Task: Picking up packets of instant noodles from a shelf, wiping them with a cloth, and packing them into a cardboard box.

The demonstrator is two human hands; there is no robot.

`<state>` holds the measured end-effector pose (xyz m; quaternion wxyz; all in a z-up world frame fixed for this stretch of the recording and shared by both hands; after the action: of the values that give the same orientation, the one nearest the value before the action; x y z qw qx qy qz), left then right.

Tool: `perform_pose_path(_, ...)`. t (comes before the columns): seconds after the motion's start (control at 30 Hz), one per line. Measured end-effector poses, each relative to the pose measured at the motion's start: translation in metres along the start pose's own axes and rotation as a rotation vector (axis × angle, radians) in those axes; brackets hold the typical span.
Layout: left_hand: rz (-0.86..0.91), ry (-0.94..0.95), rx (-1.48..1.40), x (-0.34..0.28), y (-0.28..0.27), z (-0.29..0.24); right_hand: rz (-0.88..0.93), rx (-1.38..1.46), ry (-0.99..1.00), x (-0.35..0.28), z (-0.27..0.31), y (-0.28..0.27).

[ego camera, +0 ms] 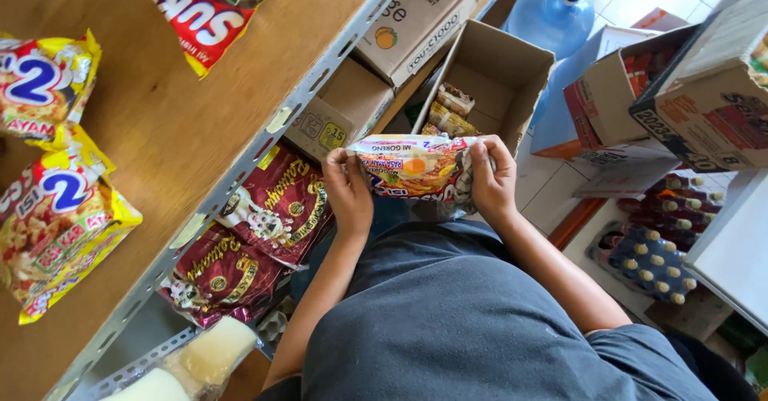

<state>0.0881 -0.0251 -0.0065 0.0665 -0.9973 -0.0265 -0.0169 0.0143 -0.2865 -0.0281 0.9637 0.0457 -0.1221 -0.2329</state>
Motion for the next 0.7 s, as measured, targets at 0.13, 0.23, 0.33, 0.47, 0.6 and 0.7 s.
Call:
perform_pose_path(0.13,-0.053,0.158,0.134,-0.002,-0.005,-0.003,-0.01,0.038,0.028,-0.002,-0.003,0.001)
perform_pose_path(0.23,-0.037,0.281,0.192,-0.006,-0.006,-0.011,-0.037,0.082,0.079,-0.001,-0.015,-0.004)
perform_pose_path(0.33,-0.006,0.365,0.193,-0.012,-0.005,-0.008,-0.046,0.193,0.11,0.003,-0.024,-0.004)
perform_pose_path(0.47,0.125,0.372,-0.046,-0.016,0.003,-0.01,-0.116,0.492,0.338,0.009,-0.013,0.014)
perform_pose_path(0.6,0.293,-0.018,-0.519,-0.01,0.023,-0.026,-0.115,0.583,0.391,0.002,-0.059,0.004)
perform_pose_path(0.7,0.309,-0.214,-0.635,-0.011,0.03,-0.018,-0.15,0.542,0.455,0.001,-0.053,0.007)
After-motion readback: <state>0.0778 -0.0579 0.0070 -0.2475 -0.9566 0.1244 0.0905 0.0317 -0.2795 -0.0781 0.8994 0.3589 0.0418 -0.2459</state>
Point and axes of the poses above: each hand's wrist, its own x-axis towards the middle knuckle, its own y-axis out of the palm, z = x × y, the point moved 8 cm from there along x, towards the middle knuckle, and after that the axes turned 5 degrees about -y, right-handed, at the moved point
